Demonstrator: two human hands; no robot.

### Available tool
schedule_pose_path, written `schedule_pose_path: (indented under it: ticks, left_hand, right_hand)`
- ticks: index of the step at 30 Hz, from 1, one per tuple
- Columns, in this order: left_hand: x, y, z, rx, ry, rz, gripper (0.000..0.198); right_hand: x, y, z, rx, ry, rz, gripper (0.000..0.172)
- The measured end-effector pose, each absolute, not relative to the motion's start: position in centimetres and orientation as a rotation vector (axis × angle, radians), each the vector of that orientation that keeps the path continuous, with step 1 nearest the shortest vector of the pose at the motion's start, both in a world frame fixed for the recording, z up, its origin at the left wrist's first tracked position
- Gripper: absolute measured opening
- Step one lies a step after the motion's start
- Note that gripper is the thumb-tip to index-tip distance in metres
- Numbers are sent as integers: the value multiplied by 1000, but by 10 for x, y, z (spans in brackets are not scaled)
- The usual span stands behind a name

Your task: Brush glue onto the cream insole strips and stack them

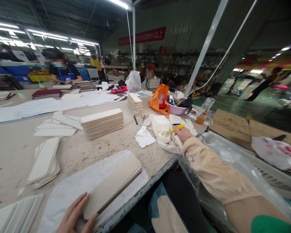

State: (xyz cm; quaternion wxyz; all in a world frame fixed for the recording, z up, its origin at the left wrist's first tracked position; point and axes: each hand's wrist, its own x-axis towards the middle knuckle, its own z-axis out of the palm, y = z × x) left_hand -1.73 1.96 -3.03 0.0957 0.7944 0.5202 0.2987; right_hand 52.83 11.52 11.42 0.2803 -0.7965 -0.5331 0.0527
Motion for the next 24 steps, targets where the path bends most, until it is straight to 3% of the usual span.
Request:
schedule_pose_path:
  ticks: [10, 24]
  left_hand:
    - [-17, 19, -26, 2279, 1553, 882, 54]
    - [-17, 17, -28, 2265, 1550, 845, 58]
  right_hand:
    - [524, 87, 118, -1921, -1602, 317, 41]
    - [527, 82, 115, -1704, -1682, 318, 29]
